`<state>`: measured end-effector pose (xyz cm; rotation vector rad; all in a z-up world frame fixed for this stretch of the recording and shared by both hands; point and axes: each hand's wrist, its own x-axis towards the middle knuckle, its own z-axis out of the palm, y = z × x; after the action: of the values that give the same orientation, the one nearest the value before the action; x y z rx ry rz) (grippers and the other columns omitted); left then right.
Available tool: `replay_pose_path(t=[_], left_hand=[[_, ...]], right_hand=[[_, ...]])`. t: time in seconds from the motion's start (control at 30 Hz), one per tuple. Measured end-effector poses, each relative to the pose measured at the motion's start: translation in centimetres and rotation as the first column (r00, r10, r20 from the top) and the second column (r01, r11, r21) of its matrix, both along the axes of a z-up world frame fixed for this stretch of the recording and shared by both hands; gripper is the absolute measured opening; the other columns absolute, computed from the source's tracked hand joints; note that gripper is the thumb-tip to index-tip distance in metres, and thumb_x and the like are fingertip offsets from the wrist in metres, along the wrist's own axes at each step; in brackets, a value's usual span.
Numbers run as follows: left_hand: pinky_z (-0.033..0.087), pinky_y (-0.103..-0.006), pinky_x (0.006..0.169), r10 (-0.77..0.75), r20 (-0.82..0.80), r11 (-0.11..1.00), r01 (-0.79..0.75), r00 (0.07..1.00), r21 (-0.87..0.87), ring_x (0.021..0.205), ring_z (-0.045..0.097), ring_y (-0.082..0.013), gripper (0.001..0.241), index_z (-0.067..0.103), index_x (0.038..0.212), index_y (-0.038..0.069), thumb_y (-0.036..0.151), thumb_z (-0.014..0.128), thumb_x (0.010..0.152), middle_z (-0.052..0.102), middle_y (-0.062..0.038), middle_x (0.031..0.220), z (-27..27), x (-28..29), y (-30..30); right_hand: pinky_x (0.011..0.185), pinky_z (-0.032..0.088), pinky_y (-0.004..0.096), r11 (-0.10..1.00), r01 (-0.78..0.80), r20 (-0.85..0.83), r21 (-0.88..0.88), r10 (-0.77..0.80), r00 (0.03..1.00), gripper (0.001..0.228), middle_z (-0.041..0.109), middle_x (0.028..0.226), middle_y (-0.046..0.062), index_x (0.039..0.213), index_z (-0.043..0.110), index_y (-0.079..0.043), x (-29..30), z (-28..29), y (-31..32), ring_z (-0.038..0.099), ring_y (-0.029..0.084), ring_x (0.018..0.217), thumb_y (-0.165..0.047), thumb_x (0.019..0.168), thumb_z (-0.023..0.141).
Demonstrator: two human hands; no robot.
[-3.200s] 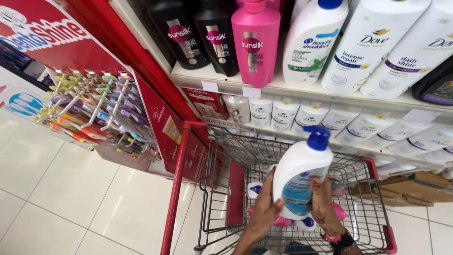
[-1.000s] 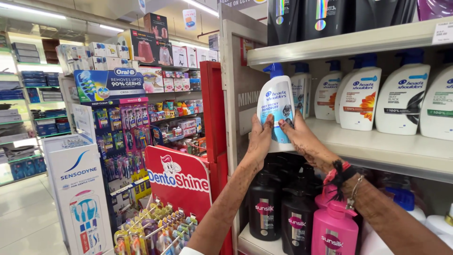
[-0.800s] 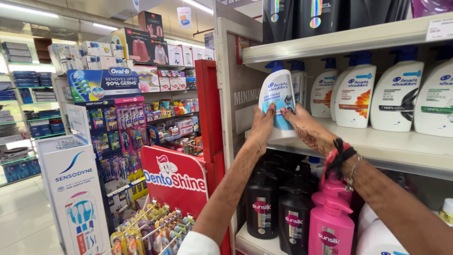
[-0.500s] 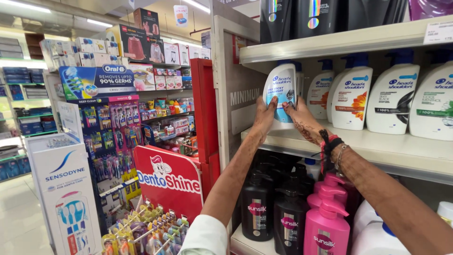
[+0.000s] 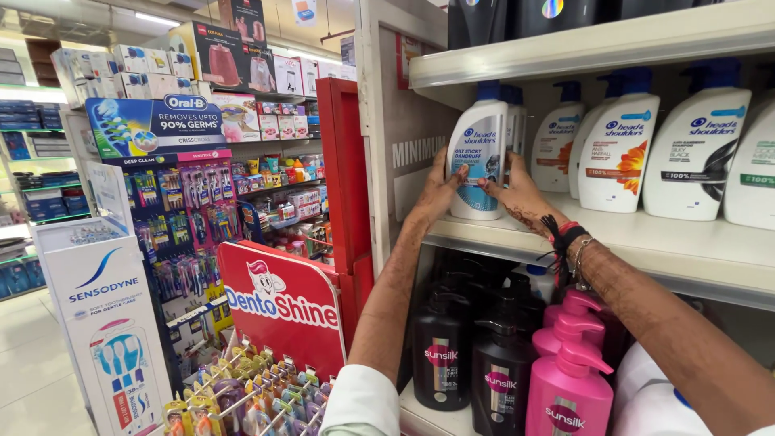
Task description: Wiping and cleaning shampoo bottles on a retail store shelf.
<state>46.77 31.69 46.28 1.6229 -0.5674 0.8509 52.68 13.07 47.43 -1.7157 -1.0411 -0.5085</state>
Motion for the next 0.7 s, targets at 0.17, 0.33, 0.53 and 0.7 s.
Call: replay_pose_path(t=[0.17, 0.33, 0.53, 0.7], left_hand=[[0.039, -0.0466, 0.118, -0.022, 0.077, 0.998, 0.018, 0.997, 0.057, 0.141, 0.048, -0.0300, 0.069, 0.032, 0.159, 0.013, 0.035, 0.060, 0.101, 0.053, -0.020, 0.149, 0.0, -1.2, 0.7], [0.034, -0.0487, 0.120, 0.021, -0.020, 0.999, -0.020, 1.000, 0.044, 0.147, 0.041, -0.0304, 0.075, 0.026, 0.161, 0.016, 0.042, 0.058, 0.098, 0.045, -0.019, 0.156, -0.1, -2.7, 1.2], [0.029, -0.0514, 0.123, 0.035, -0.002, 0.999, -0.035, 0.999, 0.026, 0.153, 0.031, -0.0318, 0.078, 0.023, 0.162, 0.017, 0.048, 0.057, 0.098, 0.036, -0.018, 0.163, -0.4, -2.7, 1.3], [0.028, -0.0509, 0.123, 0.089, -0.036, 0.996, -0.089, 0.995, 0.014, 0.154, 0.028, -0.0307, 0.077, 0.022, 0.162, 0.020, 0.050, 0.053, 0.098, 0.035, -0.015, 0.164, -0.4, -3.2, 0.8]], right_hand=[[0.107, 0.048, 0.040, 0.999, 0.046, 0.114, -0.021, -0.043, 0.993, 0.091, 0.049, 0.146, 0.027, 0.150, 0.029, 0.010, -0.9, 0.1, 0.0, 0.055, 0.033, 0.131, -0.031, 0.088, 0.082], [0.101, 0.054, 0.038, 0.999, 0.039, 0.081, -0.008, -0.039, 0.996, 0.096, 0.055, 0.142, 0.024, 0.147, 0.035, 0.009, -3.8, 0.5, -0.3, 0.062, 0.030, 0.125, -0.035, 0.079, 0.086], [0.099, 0.056, 0.041, 0.998, 0.064, 0.089, -0.013, -0.062, 0.994, 0.103, 0.055, 0.142, 0.025, 0.146, 0.036, 0.008, -5.4, 1.1, -0.5, 0.064, 0.031, 0.123, -0.040, 0.073, 0.090], [0.098, 0.057, 0.043, 0.994, 0.103, 0.073, -0.030, -0.100, 0.992, 0.105, 0.055, 0.142, 0.026, 0.146, 0.038, 0.008, -7.1, 1.4, -0.4, 0.065, 0.033, 0.123, -0.042, 0.070, 0.091]])
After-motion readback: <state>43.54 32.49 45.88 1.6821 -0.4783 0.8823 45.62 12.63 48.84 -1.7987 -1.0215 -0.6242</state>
